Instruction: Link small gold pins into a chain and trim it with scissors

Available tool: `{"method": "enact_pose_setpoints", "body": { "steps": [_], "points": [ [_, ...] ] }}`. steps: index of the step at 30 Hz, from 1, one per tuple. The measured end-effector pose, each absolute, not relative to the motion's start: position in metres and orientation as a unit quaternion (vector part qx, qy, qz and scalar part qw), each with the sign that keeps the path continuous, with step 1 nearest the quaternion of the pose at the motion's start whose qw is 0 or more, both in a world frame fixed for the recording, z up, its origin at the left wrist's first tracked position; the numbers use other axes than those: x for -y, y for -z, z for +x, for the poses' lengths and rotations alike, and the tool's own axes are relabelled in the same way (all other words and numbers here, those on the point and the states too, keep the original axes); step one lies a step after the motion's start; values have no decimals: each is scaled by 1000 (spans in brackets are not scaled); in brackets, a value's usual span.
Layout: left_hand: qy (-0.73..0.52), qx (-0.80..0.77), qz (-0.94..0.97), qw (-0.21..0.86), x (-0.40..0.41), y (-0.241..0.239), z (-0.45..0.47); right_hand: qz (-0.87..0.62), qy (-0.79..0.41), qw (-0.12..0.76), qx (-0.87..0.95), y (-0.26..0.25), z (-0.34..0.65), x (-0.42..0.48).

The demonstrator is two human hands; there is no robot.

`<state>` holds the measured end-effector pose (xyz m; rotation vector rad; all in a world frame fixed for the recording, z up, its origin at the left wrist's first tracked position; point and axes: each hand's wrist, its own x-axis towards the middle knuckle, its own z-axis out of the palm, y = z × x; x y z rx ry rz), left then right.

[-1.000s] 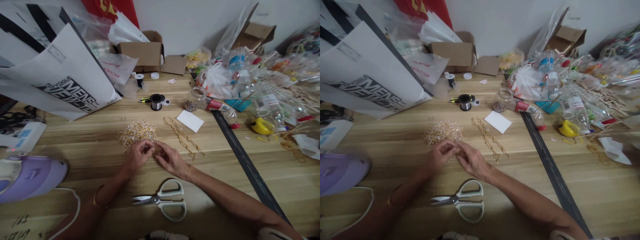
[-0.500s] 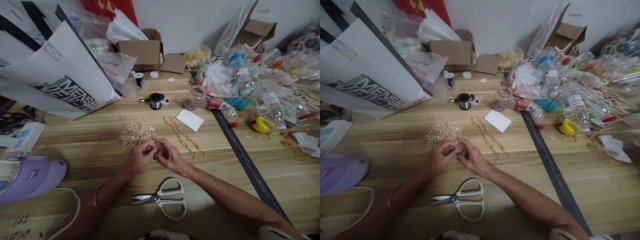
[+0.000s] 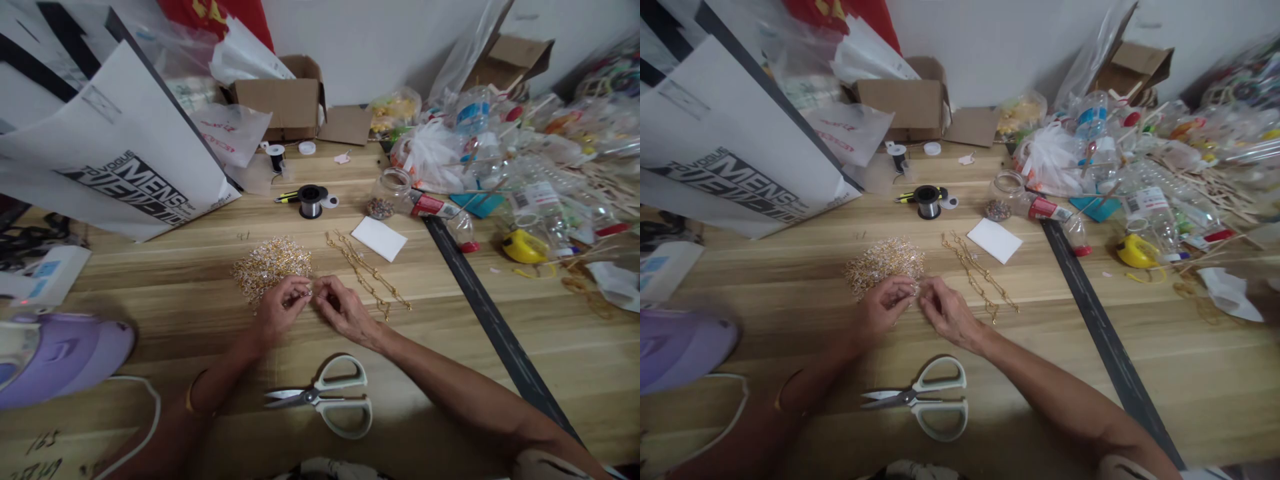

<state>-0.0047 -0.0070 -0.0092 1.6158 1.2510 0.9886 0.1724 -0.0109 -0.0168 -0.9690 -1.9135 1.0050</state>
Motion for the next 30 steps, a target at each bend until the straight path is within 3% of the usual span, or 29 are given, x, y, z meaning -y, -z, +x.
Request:
{"method": "enact_pose_setpoints", "body": {
  "steps": [13,30],
  "points": [
    [-395,-488,612,481,6,4,-4,-380,-411,377,738,18,173,9],
    [-332,-508,720,336,15,9,-1,-389,-439,391,709,15,172,9]
  ]
}}
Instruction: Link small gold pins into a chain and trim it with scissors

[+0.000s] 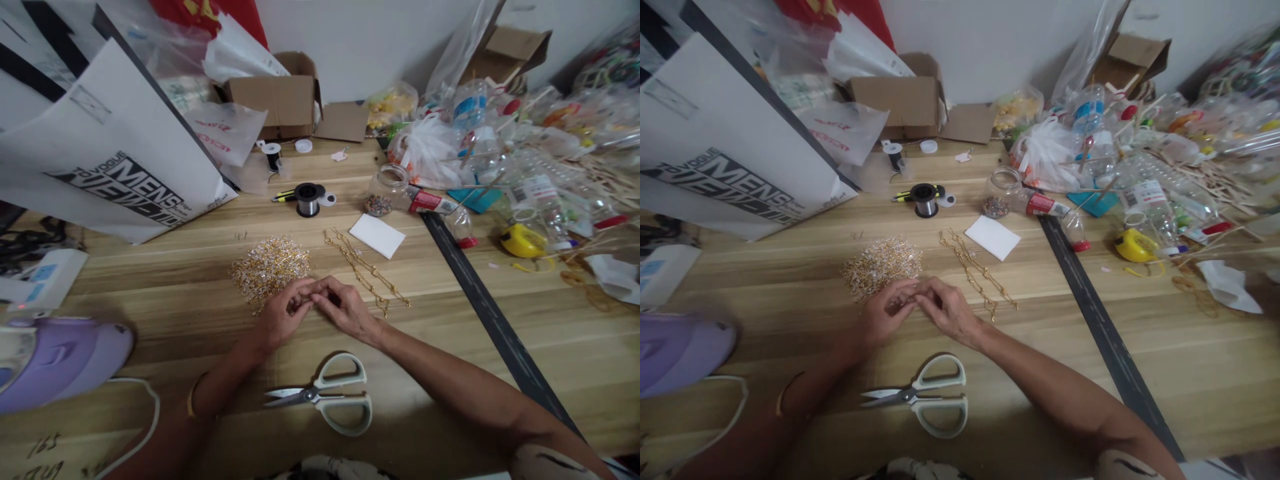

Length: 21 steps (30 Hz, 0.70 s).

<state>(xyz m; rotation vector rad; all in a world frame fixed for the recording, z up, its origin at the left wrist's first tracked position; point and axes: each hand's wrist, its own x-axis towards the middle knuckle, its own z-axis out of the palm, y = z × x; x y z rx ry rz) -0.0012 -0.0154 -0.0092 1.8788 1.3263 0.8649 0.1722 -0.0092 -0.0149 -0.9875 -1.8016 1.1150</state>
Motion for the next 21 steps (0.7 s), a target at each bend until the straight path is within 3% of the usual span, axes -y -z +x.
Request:
{"method": "enact_pose_setpoints", "body": {
  "steps": [10,21],
  "points": [
    [-339,-510,711,346,12,11,-2,-399,-454,398,690,19,174,8],
    [-295,-470,700,449,7,6,-4,-414,-447,413,677,19,173,8]
  ]
}}
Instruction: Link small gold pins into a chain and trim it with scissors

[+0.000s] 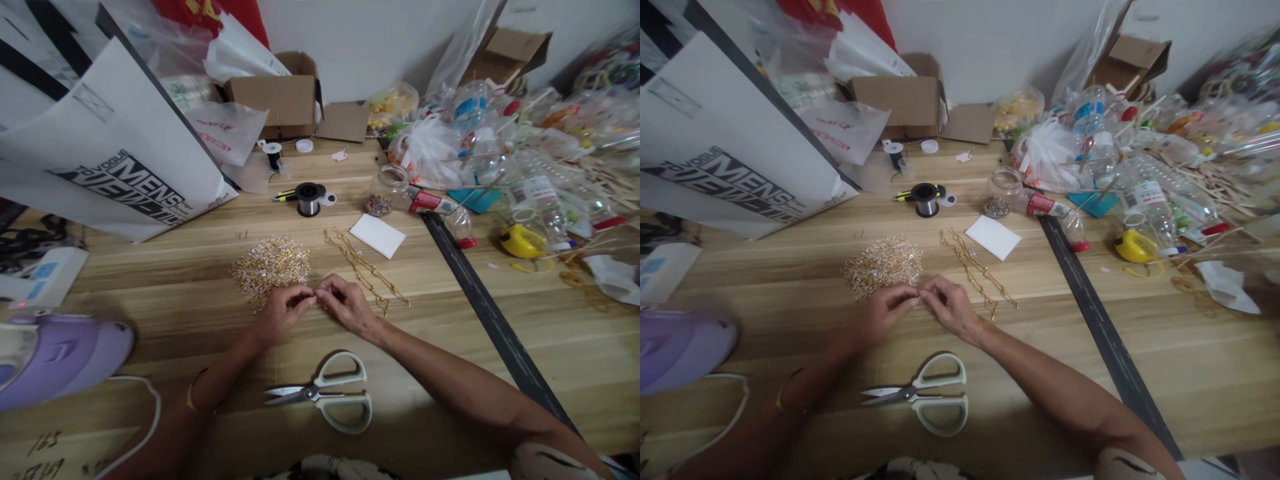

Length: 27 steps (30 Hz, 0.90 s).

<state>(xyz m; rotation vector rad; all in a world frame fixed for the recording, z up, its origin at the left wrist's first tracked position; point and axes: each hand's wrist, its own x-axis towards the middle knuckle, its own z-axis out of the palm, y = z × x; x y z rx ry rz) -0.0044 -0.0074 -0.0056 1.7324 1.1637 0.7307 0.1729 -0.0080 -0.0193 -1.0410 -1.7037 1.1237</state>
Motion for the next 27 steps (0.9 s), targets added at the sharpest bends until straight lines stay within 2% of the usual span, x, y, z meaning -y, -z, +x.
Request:
{"method": "enact_pose_setpoints", "body": {
  "steps": [10,27],
  "points": [
    [-277,-459,635,556,3,-1,-8,-400,-481,407,665,16,171,11],
    [-281,-440,594,612,5,-7,-11,-413,-469,379,683,11,171,14]
  ]
}}
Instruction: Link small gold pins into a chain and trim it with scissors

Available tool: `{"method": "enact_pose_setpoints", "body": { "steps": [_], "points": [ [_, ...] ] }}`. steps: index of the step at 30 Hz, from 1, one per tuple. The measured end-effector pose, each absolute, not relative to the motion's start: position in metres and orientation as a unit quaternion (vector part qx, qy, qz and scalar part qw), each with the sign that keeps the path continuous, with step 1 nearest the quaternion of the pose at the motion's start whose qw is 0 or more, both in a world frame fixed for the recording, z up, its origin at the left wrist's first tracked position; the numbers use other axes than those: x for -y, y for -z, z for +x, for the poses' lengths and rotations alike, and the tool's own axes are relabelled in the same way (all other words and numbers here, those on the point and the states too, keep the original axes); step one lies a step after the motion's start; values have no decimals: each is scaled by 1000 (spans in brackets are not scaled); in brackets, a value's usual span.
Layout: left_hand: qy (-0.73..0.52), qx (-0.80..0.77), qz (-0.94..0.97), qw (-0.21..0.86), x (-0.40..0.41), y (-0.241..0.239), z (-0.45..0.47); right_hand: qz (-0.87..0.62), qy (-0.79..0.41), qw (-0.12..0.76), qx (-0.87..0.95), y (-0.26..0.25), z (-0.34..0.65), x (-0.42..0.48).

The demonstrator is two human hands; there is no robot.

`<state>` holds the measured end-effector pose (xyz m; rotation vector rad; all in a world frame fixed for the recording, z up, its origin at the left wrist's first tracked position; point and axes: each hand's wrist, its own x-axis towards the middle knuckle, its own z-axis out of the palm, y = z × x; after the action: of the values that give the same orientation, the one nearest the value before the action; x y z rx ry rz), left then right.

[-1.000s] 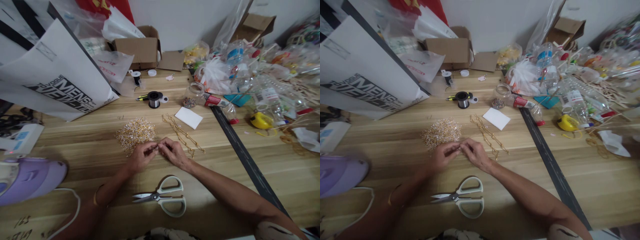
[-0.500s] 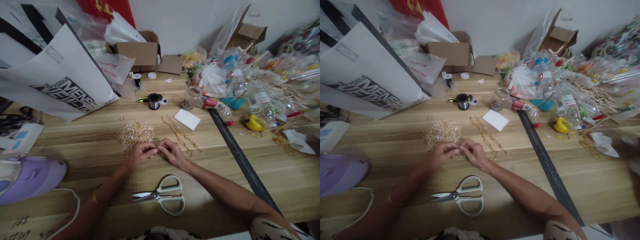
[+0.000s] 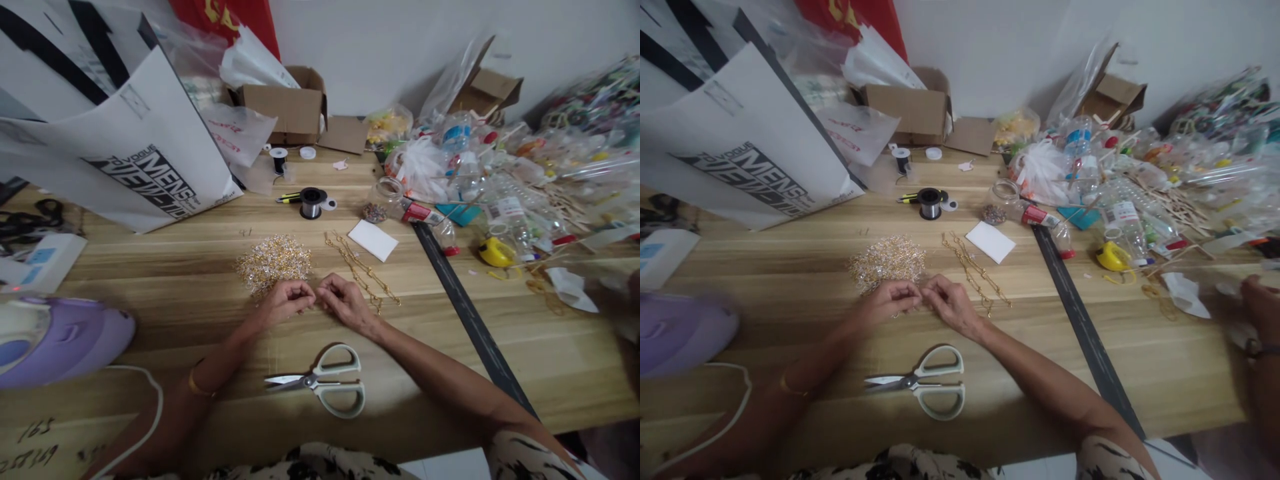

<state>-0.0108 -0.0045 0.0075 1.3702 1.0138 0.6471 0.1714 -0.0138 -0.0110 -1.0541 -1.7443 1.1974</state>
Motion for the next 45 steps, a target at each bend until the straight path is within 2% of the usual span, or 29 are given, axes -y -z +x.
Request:
{"method": "enact_pose_setpoints", "body": {
  "steps": [6,12,14,17,19,23,28,33,39,42,45],
  "points": [
    [-283,-433,593,618,6,-7,-11,-419,-456,339,708,7,172,12],
    [-282,-443,585,619,5,-10,-13,-420,-286,357,784,-23,187,23],
    [-285,-442,578,623,5,-10,-14,-405,-240,301,829,-37,195,37],
    [-294,-447,564,630,4,-9,-13,-348,-197,125,908,-52,203,64],
    [-297,-453,556,631,4,-9,-13,-312,-200,40,928,-55,204,83],
    [-303,-467,547,626,3,-9,-12,-286,-183,-1,941,-47,200,108],
    [-309,-469,549,619,4,-8,-11,-298,-144,11,944,-32,196,119],
    [-316,-469,555,610,4,-5,-12,-312,-234,17,921,-46,200,114],
    [-317,-483,566,588,5,-9,-10,-314,-536,53,782,-77,230,105],
    [-315,-483,596,560,8,-11,-8,-350,-678,103,639,-67,247,107],
    [-324,-478,645,502,11,-10,-5,-341,-746,144,554,-52,258,114]
  ]
}}
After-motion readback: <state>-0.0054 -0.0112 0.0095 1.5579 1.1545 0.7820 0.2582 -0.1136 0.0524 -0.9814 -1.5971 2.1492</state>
